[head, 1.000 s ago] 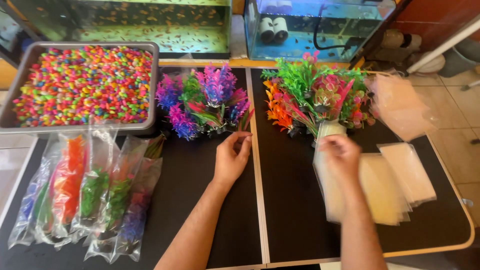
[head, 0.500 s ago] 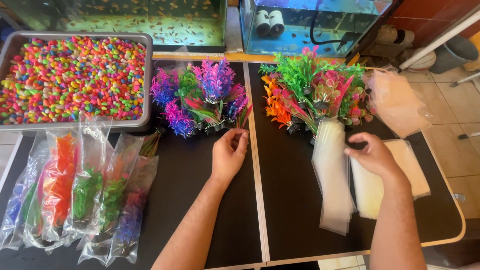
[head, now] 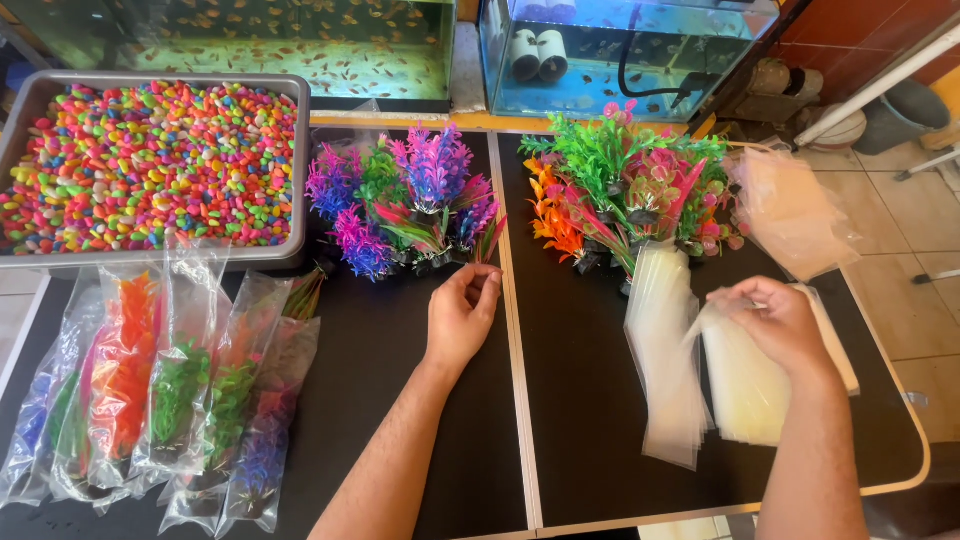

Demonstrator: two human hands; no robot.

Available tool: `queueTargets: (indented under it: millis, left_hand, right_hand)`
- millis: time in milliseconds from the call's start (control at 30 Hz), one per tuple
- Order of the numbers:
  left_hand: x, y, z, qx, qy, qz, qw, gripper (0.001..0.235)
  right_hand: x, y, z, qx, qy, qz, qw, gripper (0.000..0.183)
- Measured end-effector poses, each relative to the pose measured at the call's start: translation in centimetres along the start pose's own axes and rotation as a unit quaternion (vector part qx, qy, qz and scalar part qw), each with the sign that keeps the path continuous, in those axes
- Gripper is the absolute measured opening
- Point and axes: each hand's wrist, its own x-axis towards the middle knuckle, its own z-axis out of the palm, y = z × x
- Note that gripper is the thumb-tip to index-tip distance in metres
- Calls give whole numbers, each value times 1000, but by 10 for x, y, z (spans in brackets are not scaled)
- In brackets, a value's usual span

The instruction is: The person places artificial aquarium plants into clear plastic bags by hand on a table.

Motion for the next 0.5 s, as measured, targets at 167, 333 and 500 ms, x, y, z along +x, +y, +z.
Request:
queueTargets:
  millis: [167, 333, 500]
  left_hand:
    - [-2, 1, 0, -30, -23, 3, 999, 17]
    - [-1, -12, 15, -186, -104, 18, 977, 13]
    - [-2, -11, 8, -231, -217, 15, 948, 42]
  right_hand:
    - [-1, 2, -3, 96, -55, -116, 987, 12]
    - [-11, -47, 51, 111, -110, -116, 981, 11]
    - [-24, -92, 136, 207, -127, -138, 960, 18]
